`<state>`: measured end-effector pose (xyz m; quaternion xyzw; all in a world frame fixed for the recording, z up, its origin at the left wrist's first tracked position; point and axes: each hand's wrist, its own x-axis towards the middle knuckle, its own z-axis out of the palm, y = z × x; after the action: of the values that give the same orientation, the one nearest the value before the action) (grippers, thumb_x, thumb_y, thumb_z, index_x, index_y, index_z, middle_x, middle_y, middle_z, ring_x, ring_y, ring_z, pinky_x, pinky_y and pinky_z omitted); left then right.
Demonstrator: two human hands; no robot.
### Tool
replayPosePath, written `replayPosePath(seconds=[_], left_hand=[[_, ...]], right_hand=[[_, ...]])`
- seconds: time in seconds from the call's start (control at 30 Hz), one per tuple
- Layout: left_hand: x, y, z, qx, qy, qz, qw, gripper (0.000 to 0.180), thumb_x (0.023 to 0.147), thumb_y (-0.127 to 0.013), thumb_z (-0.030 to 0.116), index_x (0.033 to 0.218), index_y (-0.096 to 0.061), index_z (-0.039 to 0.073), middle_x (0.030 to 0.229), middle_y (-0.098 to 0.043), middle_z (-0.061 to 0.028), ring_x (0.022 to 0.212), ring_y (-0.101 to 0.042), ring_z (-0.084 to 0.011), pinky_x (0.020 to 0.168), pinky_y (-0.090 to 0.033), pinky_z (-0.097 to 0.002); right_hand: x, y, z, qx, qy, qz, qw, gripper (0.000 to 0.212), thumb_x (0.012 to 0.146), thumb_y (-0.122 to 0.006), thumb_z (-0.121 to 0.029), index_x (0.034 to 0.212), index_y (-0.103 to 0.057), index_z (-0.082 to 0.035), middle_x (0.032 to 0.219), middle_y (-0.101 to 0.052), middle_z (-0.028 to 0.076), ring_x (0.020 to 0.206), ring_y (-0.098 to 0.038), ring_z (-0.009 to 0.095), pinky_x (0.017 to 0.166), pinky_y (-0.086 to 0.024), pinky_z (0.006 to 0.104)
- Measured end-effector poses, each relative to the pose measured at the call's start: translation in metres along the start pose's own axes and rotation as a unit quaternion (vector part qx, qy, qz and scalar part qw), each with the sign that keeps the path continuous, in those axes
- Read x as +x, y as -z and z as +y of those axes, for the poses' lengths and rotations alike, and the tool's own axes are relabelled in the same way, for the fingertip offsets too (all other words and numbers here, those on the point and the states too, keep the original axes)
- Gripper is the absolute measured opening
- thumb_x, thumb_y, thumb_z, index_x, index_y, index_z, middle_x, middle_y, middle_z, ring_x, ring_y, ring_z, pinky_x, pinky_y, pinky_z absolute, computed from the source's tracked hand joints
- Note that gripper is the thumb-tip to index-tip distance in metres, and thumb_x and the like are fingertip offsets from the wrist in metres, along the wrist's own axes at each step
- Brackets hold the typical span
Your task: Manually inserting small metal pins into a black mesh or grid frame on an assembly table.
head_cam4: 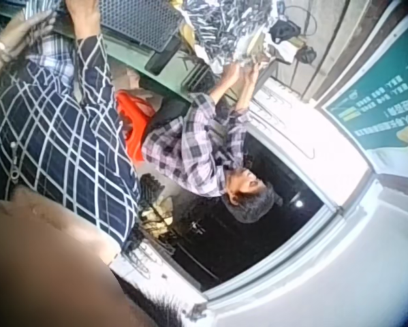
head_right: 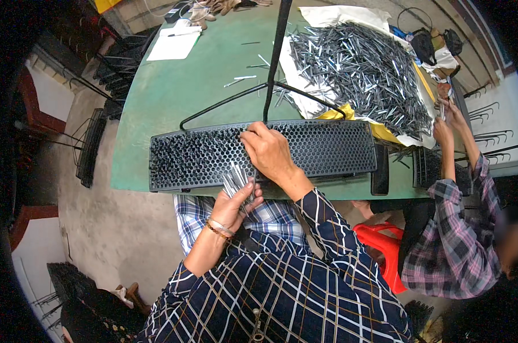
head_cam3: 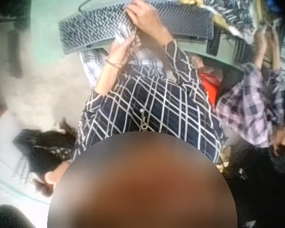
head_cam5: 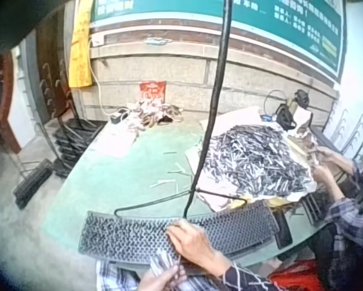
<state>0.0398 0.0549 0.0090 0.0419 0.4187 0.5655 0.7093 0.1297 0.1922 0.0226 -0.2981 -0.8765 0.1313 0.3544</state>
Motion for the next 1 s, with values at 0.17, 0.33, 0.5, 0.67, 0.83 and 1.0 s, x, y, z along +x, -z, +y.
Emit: replayPosePath(seconds=[0.17,0.33,0.5,0.67,0.83,1.0], left_hand=[[0.000,0.002,-0.002,-0.004,-0.008,-0.006,1.000,0.022,0.089,-0.059,0.011,0.108,-0.054,0.002,0.093,-0.061,-0.0062,0.083,-0.061,-0.0139,0.075,-0.056,-0.0284],[0.000,0.001,-0.001,-0.005,-0.008,-0.001,1.000,0.022,0.089,-0.058,0.010,0.108,-0.054,0.001,0.094,-0.061,-0.0064,0.083,-0.061,-0.0142,0.076,-0.056,-0.0288],[0.001,0.004,-0.002,-0.015,-0.011,0.004,1.000,0.020,0.089,-0.058,0.010,0.107,-0.055,0.002,0.094,-0.061,-0.0068,0.083,-0.062,-0.0146,0.075,-0.056,-0.0295],[0.002,0.000,0.000,-0.046,-0.032,0.014,0.998,0.017,0.089,-0.058,0.010,0.105,-0.057,0.002,0.095,-0.061,-0.0072,0.084,-0.062,-0.0158,0.076,-0.056,-0.0307],[0.001,-0.002,-0.002,-0.069,-0.045,0.024,0.996,0.016,0.089,-0.058,0.009,0.104,-0.058,0.003,0.096,-0.062,-0.0067,0.084,-0.062,-0.0162,0.076,-0.057,-0.0313],[0.004,-0.003,-0.004,-0.072,-0.055,0.027,0.996,0.016,0.089,-0.058,0.010,0.104,-0.059,0.004,0.095,-0.062,-0.0055,0.084,-0.062,-0.0164,0.076,-0.057,-0.0324]], right_hand=[[0.002,0.003,0.000,0.025,0.002,-0.029,0.999,0.012,0.077,-0.065,-0.007,0.089,-0.064,-0.003,0.087,-0.059,0.009,0.073,-0.061,0.027,0.063,-0.049,0.0347],[0.000,-0.001,0.004,-0.008,0.041,-0.059,0.997,0.013,0.078,-0.065,-0.007,0.091,-0.063,-0.003,0.090,-0.059,0.009,0.072,-0.061,0.027,0.063,-0.049,0.0349],[-0.002,0.001,0.000,0.024,-0.001,0.007,1.000,0.016,0.080,-0.065,-0.009,0.094,-0.065,-0.003,0.090,-0.061,0.009,0.068,-0.060,0.024,0.059,-0.048,0.0316],[-0.013,0.025,-0.005,0.194,-0.187,-0.152,0.951,0.016,0.082,-0.066,-0.016,0.088,-0.069,-0.001,0.075,-0.064,0.006,0.063,-0.056,0.010,0.055,-0.044,0.0230],[-0.016,0.035,-0.006,0.373,-0.315,-0.233,0.841,0.022,0.083,-0.066,-0.021,0.089,-0.069,0.001,0.073,-0.066,0.004,0.063,-0.055,0.006,0.055,-0.044,0.0235],[-0.021,0.036,-0.007,0.420,-0.281,-0.220,0.835,0.019,0.081,-0.067,-0.015,0.091,-0.069,0.000,0.074,-0.066,0.003,0.064,-0.056,0.007,0.056,-0.046,0.0219]])
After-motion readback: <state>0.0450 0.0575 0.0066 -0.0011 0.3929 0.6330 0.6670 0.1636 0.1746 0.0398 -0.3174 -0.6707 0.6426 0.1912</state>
